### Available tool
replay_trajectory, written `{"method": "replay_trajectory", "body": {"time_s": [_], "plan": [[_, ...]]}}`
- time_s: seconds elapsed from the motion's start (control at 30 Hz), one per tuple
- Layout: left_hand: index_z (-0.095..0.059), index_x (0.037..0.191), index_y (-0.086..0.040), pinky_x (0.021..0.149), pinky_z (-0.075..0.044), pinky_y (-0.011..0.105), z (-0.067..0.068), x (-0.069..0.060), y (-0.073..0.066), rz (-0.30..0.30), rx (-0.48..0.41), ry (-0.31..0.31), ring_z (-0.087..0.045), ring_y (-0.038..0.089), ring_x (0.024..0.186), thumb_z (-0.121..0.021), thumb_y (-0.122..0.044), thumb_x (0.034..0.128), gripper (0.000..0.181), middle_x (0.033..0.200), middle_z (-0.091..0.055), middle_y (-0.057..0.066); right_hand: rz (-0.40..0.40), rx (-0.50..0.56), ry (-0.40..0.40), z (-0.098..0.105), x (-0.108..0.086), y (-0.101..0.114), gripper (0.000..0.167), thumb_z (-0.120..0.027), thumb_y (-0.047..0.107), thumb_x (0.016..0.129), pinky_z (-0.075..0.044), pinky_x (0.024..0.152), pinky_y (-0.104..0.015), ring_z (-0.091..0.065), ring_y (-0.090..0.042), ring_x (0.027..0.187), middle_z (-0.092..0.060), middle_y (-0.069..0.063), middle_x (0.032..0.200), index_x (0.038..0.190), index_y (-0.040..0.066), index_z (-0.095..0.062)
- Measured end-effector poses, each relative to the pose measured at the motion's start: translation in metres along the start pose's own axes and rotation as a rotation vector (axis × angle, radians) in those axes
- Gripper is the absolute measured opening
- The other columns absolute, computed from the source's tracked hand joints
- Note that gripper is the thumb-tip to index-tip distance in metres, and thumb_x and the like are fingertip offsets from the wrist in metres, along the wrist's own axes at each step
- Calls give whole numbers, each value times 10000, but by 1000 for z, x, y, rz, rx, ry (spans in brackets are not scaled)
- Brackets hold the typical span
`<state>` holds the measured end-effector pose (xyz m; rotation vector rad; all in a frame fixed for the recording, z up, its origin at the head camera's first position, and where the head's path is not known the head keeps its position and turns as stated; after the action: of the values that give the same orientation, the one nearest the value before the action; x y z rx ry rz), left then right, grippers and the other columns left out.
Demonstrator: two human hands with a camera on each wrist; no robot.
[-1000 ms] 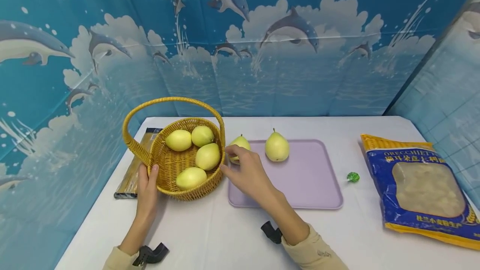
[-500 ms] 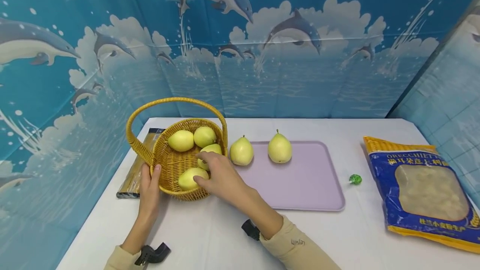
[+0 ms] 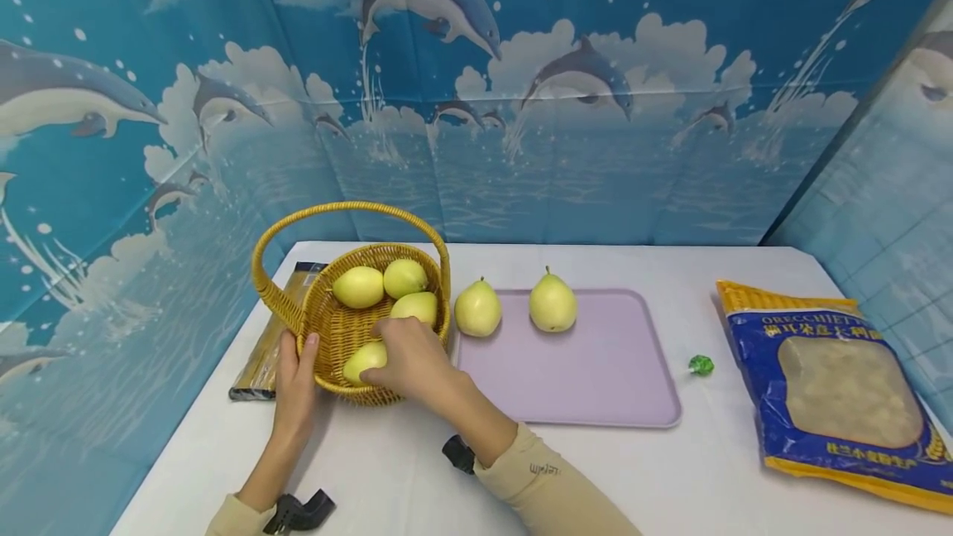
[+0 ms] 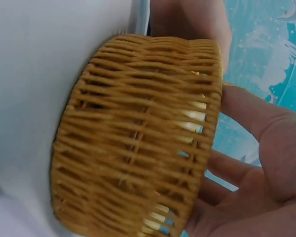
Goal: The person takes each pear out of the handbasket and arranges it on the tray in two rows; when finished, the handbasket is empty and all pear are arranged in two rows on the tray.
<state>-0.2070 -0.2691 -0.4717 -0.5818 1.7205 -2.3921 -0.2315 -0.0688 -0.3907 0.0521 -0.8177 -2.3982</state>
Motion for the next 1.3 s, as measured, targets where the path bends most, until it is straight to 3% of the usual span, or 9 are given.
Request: {"method": "replay_trajectory", "body": {"time_s": [0.3,0.47,0.87,1.13,1.3], "plan": [[-399,1539,-83,973,-367,179,1,-2,2,0,2,-2,-492,109,1192,-442,-368,1142,490,1393,-541,135,-40,10,126,-22,17,7,627,-897,371,858,-567,913,-355,-713,-250,1099,-756,-101,1204,1334,20,-687],[-392,1546,-107,978,-367,200,0,-3,4,23,8,9,-486,124,1196,-436,-397,1140,501,1398,-537,118,-58,29,150,-26,21,5,609,-903,373,845,-550,858,-325,-699,-214,1033,-751,-75,1141,1301,30,-691],[-393,1530,-71,958,-362,209,-2,-1,2,0,-10,8,-497,218,1186,-421,-392,1145,502,1350,-533,154,-29,111,36,-10,15,2,641,-897,337,801,-536,901,-347,-670,-227,1093,-744,-32,1212,1350,85,-682],[-395,1522,-70,951,-362,237,-2,-1,3,8,24,-6,-492,193,1143,-409,-409,1145,507,1306,-537,141,-14,191,-100,22,-8,-7,633,-884,354,814,-548,866,-395,-670,-229,1054,-755,-22,1209,1380,158,-682],[-381,1540,-81,978,-355,251,-1,0,2,4,6,5,-493,220,1186,-407,-414,1145,518,1333,-526,168,18,244,-184,41,-27,-15,668,-868,367,839,-539,860,-406,-672,-172,1031,-728,9,1327,1451,217,-649]]}}
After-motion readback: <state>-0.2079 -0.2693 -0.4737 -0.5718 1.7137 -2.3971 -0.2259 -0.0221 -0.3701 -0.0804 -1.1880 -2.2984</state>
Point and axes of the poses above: each hand's wrist, its own x-axis towards the middle knuckle, its own z-axis out of the back of the hand, y = z × x, the point moved 4 cm from there along x, towards the middle knuckle
